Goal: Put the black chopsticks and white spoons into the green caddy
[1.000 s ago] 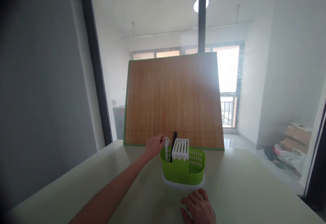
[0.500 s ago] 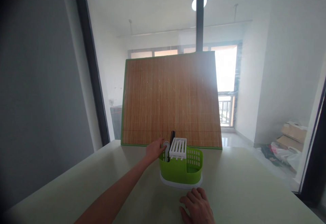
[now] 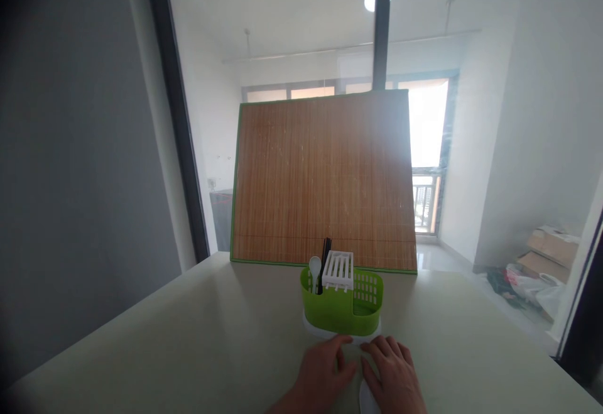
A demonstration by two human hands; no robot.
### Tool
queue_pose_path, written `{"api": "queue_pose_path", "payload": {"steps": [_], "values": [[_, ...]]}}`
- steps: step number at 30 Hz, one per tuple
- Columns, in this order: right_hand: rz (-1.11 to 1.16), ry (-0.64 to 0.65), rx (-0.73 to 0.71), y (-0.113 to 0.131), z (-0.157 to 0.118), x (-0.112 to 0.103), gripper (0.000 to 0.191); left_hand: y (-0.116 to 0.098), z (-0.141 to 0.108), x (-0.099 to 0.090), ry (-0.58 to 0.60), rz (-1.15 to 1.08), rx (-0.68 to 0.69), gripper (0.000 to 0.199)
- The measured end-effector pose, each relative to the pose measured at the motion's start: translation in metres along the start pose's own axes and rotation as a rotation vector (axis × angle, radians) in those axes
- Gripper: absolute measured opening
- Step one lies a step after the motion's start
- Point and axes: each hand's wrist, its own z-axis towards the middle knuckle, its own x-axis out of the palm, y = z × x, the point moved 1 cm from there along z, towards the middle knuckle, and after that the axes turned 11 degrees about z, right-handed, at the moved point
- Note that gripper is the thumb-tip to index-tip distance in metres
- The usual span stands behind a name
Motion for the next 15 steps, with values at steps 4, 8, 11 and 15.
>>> {"api": "queue_pose_path", "payload": {"steps": [4,8,11,15], "values": [[0.044,0.024,-0.039,0.004,0.001,-0.002,0.016,-0.011,0.003,0.024,0.176,0.082,0.024,0.032],[0.084,-0.004,-0.089,0.005,0.001,-0.001,0.017,-0.013,0.005,0.034,0.197,0.119,0.026,0.027],[0.137,-0.078,-0.072,0.007,0.000,0.000,0.024,-0.011,0.004,0.022,0.081,0.029,-0.011,0.023],[0.288,-0.097,0.036,0.012,-0.002,0.007,0.035,-0.003,0.001,-0.011,-0.258,-0.126,-0.042,0.025]]}}
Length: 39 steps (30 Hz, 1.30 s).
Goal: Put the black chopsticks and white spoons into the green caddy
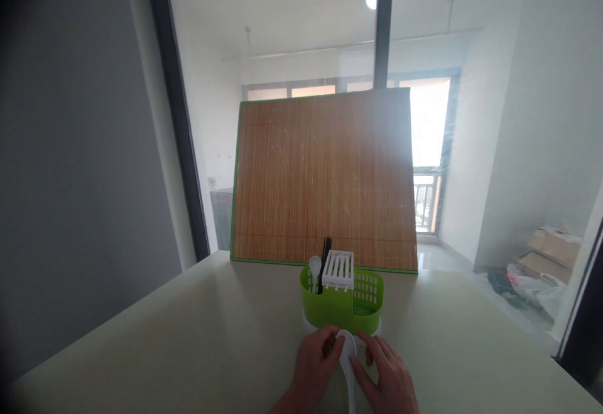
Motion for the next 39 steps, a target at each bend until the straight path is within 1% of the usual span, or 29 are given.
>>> {"api": "queue_pose_path", "payload": {"steps": [3,4,6,7,8,10,13,17,19,21,22,23,24,25,26,29,31,32,34,37,39], "values": [[0.068,0.117,0.072,0.005,-0.002,0.009,0.041,0.004,-0.001,-0.019,-0.206,-0.028,0.079,0.022],[0.066,0.169,0.072,0.007,-0.003,0.013,0.038,0.006,-0.002,-0.022,-0.264,-0.019,0.126,0.020],[0.038,0.255,0.049,0.012,-0.004,0.019,0.027,0.009,-0.006,-0.026,-0.360,0.003,0.223,0.015],[0.020,0.280,0.037,0.014,-0.004,0.021,0.024,0.010,-0.007,-0.026,-0.395,0.010,0.261,0.014],[0.007,0.292,0.027,0.015,-0.004,0.024,0.025,0.011,-0.009,-0.026,-0.418,0.013,0.294,0.013],[-0.002,0.296,0.011,0.017,-0.004,0.027,0.029,0.011,-0.011,-0.027,-0.434,0.023,0.337,0.013],[-0.004,0.291,-0.014,0.018,-0.004,0.029,0.030,0.012,-0.012,-0.028,-0.439,0.039,0.393,0.014],[-0.021,0.256,-0.050,0.018,-0.004,0.028,0.029,0.012,-0.014,-0.026,-0.445,0.050,0.408,0.015],[-0.014,0.246,-0.063,0.017,-0.004,0.028,0.025,0.011,-0.014,-0.028,-0.449,0.060,0.421,0.015],[0.012,0.244,-0.084,0.017,-0.005,0.027,0.013,0.010,-0.013,-0.036,-0.462,0.079,0.450,0.015],[0.026,0.242,-0.101,0.017,-0.005,0.026,0.011,0.009,-0.011,-0.043,-0.481,0.093,0.463,0.016],[0.034,0.233,-0.123,0.018,-0.005,0.025,0.019,0.007,-0.008,-0.053,-0.509,0.108,0.475,0.016],[0.035,0.219,-0.152,0.019,-0.005,0.023,0.028,0.006,-0.003,-0.065,-0.545,0.120,0.486,0.017],[0.027,0.200,-0.184,0.020,-0.005,0.021,0.033,0.004,0.003,-0.079,-0.591,0.130,0.498,0.017],[0.013,0.176,-0.221,0.021,-0.004,0.018,0.033,0.002,0.010,-0.093,-0.643,0.138,0.509,0.017],[-0.018,0.094,-0.319,0.026,-0.001,0.010,0.020,-0.003,0.040,-0.132,-0.793,0.171,0.527,0.016],[-0.016,0.046,-0.341,0.029,0.001,0.004,0.014,-0.004,0.063,-0.148,-0.844,0.216,0.520,0.015],[-0.012,0.026,-0.344,0.029,0.002,0.002,0.013,-0.003,0.075,-0.151,-0.847,0.245,0.512,0.014],[-0.011,0.003,-0.336,0.029,0.003,0.000,0.012,0.000,0.097,-0.150,-0.822,0.319,0.485,0.013],[-0.023,-0.003,-0.326,0.026,0.002,0.002,0.012,0.010,0.121,-0.136,-0.731,0.444,0.421,0.020],[-0.024,0.005,-0.323,0.025,0.001,0.004,0.012,0.019,0.131,-0.124,-0.625,0.521,0.364,0.026]]}}
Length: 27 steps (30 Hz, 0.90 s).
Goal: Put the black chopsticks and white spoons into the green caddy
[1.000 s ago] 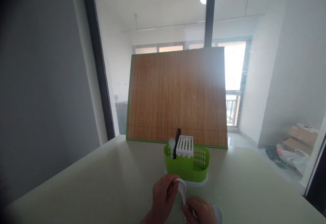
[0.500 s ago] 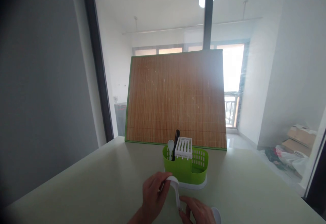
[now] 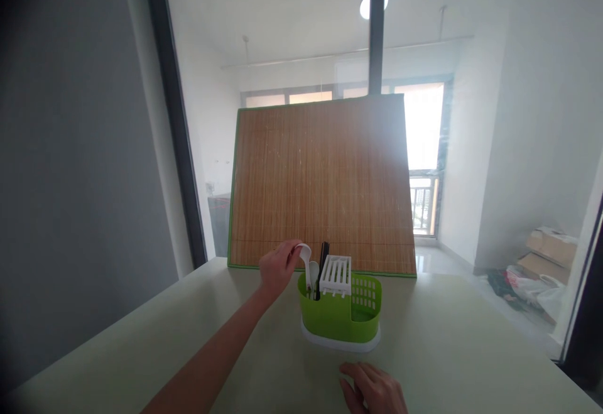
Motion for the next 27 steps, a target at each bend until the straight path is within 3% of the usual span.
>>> {"api": "queue_pose_path", "payload": {"steps": [3,7,16,22,27], "values": [[-0.008,0.008,0.001,0.000,-0.001,0.002,0.013,0.002,-0.009,0.020,0.164,0.057,-0.010,0.031],[-0.034,0.021,0.012,0.000,0.000,0.002,0.014,0.005,-0.021,0.037,0.266,0.070,-0.010,0.033],[-0.036,0.074,0.035,-0.004,-0.002,0.000,0.015,0.005,-0.031,0.052,0.473,0.113,-0.039,0.029],[-0.051,0.076,0.025,-0.004,-0.001,0.002,0.014,0.005,-0.030,0.056,0.544,0.101,-0.076,0.027],[-0.100,0.069,0.022,-0.007,0.000,-0.003,0.017,0.002,-0.029,0.040,0.481,0.063,-0.122,0.037]]}}
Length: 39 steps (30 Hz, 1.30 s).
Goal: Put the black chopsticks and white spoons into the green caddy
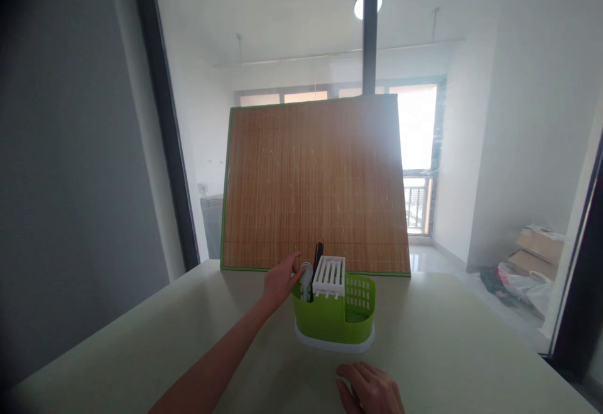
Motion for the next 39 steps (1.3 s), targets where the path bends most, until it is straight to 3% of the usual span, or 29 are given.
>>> {"api": "queue_pose_path", "payload": {"steps": [3,6,8,12,15,19,21,24,28,31,35,39], "values": [[-0.078,0.045,0.125,-0.015,-0.004,-0.014,0.019,-0.003,-0.028,-0.004,-0.162,-0.142,-0.080,0.031],[-0.151,0.075,0.444,-0.039,-0.012,-0.033,0.025,-0.011,-0.075,0.005,-0.238,-0.295,-0.089,0.024],[-0.131,0.121,0.629,-0.053,-0.018,-0.043,0.033,-0.020,-0.106,0.016,-0.188,-0.347,-0.019,0.021],[0.121,0.240,0.753,-0.067,-0.029,-0.044,0.039,-0.035,-0.145,0.035,0.041,-0.404,0.133,0.018],[0.320,0.285,0.762,-0.073,-0.040,-0.031,0.029,-0.041,-0.152,0.042,0.174,-0.448,0.128,0.018],[0.423,0.235,0.764,-0.081,-0.050,-0.012,0.010,-0.042,-0.153,0.045,0.246,-0.489,0.084,0.018],[0.424,0.221,0.734,-0.077,-0.045,-0.008,0.010,-0.042,-0.154,0.045,0.270,-0.497,0.080,0.019],[0.401,0.177,0.569,-0.056,-0.025,-0.010,0.022,-0.041,-0.155,0.046,0.290,-0.516,0.088,0.021],[0.350,-0.152,0.384,-0.018,0.001,-0.020,0.025,-0.041,-0.156,0.047,0.300,-0.519,0.093,0.024],[0.198,-0.364,0.157,0.001,0.010,-0.025,0.022,-0.041,-0.155,0.046,0.303,-0.512,0.117,0.025],[0.030,-0.376,-0.060,0.012,0.020,-0.024,0.031,-0.042,-0.154,0.043,0.304,-0.518,0.140,0.025],[-0.024,-0.360,-0.117,0.015,0.025,-0.019,0.035,-0.040,-0.153,0.041,0.284,-0.512,0.145,0.024]]}}
